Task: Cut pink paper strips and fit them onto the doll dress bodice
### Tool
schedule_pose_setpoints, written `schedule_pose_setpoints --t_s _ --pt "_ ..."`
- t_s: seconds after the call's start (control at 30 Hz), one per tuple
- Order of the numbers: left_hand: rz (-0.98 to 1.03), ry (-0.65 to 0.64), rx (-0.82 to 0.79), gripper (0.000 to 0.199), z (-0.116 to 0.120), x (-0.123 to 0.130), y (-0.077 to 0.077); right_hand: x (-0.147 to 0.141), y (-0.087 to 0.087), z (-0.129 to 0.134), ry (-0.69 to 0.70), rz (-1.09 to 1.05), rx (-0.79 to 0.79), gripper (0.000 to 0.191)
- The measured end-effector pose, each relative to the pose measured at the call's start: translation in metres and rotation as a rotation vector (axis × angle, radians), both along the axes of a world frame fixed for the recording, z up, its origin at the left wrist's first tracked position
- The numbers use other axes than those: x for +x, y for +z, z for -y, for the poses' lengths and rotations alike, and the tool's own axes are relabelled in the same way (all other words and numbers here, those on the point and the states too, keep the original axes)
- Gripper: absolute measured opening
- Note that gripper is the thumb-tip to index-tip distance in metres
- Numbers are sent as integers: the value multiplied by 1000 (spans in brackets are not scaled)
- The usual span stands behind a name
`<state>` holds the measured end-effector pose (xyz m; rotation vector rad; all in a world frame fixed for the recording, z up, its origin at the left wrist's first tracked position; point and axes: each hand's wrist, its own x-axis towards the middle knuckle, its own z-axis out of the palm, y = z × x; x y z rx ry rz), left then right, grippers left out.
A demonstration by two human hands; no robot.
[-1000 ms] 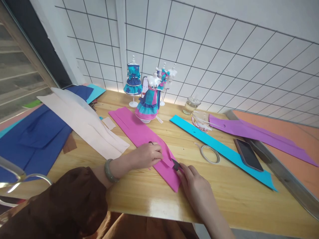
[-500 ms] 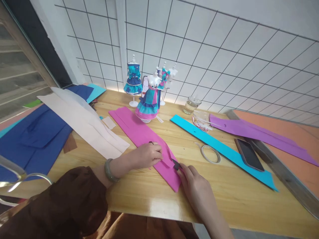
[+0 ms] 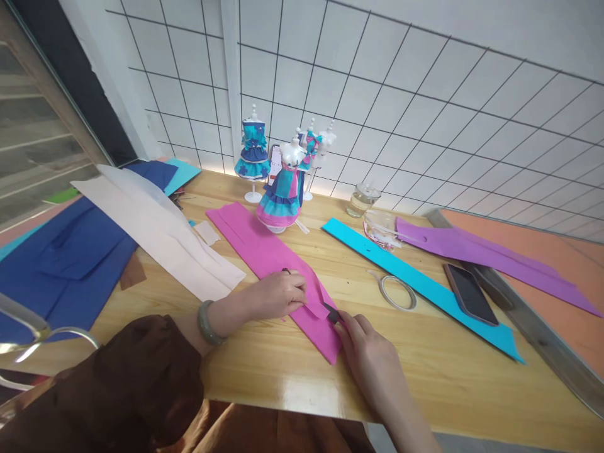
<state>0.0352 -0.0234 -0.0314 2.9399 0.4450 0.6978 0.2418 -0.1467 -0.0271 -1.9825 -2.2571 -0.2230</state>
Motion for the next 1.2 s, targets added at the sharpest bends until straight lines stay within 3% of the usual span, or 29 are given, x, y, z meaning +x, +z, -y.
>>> schedule_pose_setpoints --t_s 1.2 --pt "4 5 -1 20 1 1 2 -11 -1 -8 -31 -27 -20 32"
